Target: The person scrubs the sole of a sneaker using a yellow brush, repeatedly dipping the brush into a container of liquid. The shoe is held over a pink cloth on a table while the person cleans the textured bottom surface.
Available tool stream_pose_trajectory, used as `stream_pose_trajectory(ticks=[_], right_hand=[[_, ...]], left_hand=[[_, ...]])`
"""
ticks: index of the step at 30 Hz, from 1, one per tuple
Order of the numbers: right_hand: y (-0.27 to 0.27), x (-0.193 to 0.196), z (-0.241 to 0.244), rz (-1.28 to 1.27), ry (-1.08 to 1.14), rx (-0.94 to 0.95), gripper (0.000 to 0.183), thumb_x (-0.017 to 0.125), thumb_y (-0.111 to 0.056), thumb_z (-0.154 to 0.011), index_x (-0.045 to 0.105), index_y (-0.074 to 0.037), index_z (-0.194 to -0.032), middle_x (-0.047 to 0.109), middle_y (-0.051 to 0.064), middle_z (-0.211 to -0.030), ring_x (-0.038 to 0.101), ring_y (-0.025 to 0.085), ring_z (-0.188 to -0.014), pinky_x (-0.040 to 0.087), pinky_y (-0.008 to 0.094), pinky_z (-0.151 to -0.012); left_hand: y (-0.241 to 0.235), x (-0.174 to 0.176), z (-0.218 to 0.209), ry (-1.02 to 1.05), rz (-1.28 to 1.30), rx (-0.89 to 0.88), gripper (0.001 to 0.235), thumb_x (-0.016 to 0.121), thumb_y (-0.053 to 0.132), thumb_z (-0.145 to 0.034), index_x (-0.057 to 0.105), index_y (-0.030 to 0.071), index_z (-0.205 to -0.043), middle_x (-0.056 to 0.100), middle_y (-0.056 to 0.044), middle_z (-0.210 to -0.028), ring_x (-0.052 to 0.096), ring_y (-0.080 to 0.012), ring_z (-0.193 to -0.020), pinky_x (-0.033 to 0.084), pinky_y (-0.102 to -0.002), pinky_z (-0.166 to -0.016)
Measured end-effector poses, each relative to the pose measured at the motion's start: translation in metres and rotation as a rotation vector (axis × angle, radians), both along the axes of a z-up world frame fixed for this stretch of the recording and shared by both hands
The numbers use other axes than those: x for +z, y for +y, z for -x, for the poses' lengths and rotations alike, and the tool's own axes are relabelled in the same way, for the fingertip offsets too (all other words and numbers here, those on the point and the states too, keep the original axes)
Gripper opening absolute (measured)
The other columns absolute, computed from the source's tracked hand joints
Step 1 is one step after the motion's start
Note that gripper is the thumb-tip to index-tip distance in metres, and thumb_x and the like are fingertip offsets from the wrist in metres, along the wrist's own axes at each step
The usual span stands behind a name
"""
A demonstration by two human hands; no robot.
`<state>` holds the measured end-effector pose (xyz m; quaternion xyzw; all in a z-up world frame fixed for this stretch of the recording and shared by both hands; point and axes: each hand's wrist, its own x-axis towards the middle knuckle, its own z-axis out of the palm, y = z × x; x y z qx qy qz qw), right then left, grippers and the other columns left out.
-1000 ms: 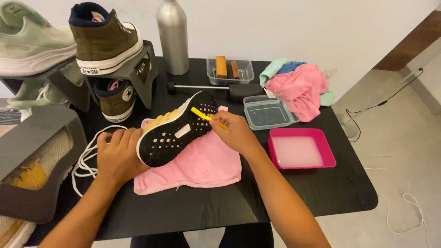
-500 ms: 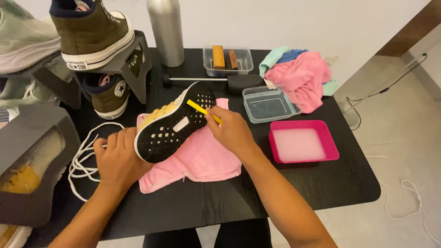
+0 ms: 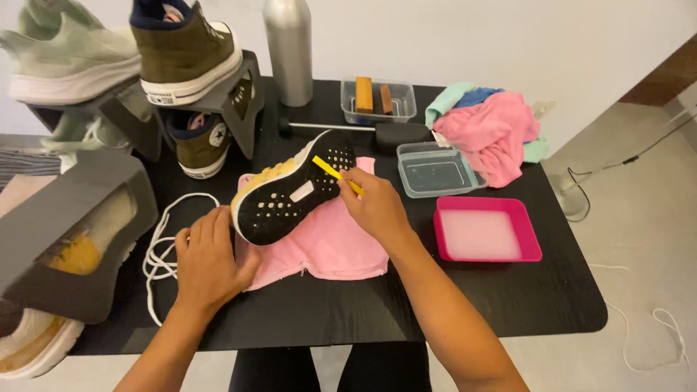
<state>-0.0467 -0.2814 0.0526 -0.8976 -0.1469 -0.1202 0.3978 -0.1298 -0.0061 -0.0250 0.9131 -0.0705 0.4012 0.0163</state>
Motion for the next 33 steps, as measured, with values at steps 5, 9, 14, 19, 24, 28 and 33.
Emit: stream_pose_trajectory(ticks=[5,9,14,19,24,28,33], right_hand=[[-0.003,-0.005,-0.006,-0.020,0.021,0.006,0.018,0.069,-0.014,-0.098,0.074,-0.008,-0.114,0.076,0.018,-0.098,0.075,0.034,-0.091,0.063,0.041,-0.079],[-0.007,-0.008,-0.007,-0.028,-0.009,0.027,0.017,0.068,-0.013,-0.098,0.075,-0.009,-0.114,0.076,0.017,-0.098,0.075,0.034,-0.091,0.062,0.040,-0.080],[-0.007,0.001,-0.005,-0.031,-0.027,0.025,0.017,0.067,-0.011,-0.098,0.074,-0.006,-0.113,0.076,0.020,-0.098,0.075,0.037,-0.093,0.062,0.044,-0.080],[-0.008,-0.003,-0.011,-0.043,-0.024,0.021,0.016,0.066,-0.009,-0.098,0.074,-0.006,-0.112,0.076,0.021,-0.098,0.075,0.038,-0.093,0.062,0.044,-0.082],[-0.012,-0.009,-0.018,-0.024,-0.114,0.031,0.012,0.066,-0.010,-0.097,0.075,-0.009,-0.105,0.076,0.017,-0.093,0.075,0.036,-0.089,0.061,0.040,-0.074],[-0.013,-0.006,-0.020,-0.052,-0.099,0.027,0.013,0.066,-0.009,-0.098,0.077,-0.009,-0.105,0.077,0.015,-0.092,0.075,0.033,-0.087,0.060,0.038,-0.074],[-0.017,0.001,-0.022,-0.062,0.071,0.011,0.017,0.065,-0.013,-0.099,0.077,-0.012,-0.111,0.077,0.015,-0.092,0.075,0.032,-0.080,0.060,0.036,-0.072]], left_hand=[[0.011,0.037,-0.013,0.191,0.388,-0.279,0.038,0.046,0.025,-0.095,0.063,0.007,-0.124,0.063,-0.014,-0.125,0.062,-0.0359,-0.115,0.041,-0.046,-0.092],[0.016,0.042,-0.066,0.492,0.816,-0.381,0.045,0.030,0.034,-0.112,0.071,0.014,-0.112,0.068,-0.016,-0.109,0.065,-0.0378,-0.110,0.045,-0.046,-0.098],[-0.008,0.085,-0.096,0.820,0.919,-0.235,0.052,0.042,0.049,-0.105,0.078,0.011,-0.107,0.074,-0.020,-0.105,0.066,-0.0374,-0.111,0.046,-0.047,-0.096],[-0.005,0.074,-0.135,0.917,0.897,-0.214,0.041,0.055,0.048,-0.100,0.081,0.016,-0.101,0.077,-0.016,-0.096,0.070,-0.0316,-0.102,0.049,-0.044,-0.090],[-0.001,0.051,-0.164,1.055,0.822,-0.157,0.046,0.063,0.054,-0.092,0.081,0.012,-0.090,0.075,-0.015,-0.085,0.071,-0.0309,-0.091,0.052,-0.042,-0.080],[0.001,0.024,-0.187,1.072,0.820,-0.157,0.056,0.063,0.060,-0.093,0.079,0.007,-0.081,0.072,-0.016,-0.076,0.069,-0.0310,-0.079,0.053,-0.042,-0.072],[-0.007,0.015,-0.184,1.072,0.996,-0.227,0.058,0.057,0.060,-0.099,0.078,0.008,-0.087,0.067,-0.010,-0.070,0.065,-0.0227,-0.070,0.053,-0.038,-0.061]])
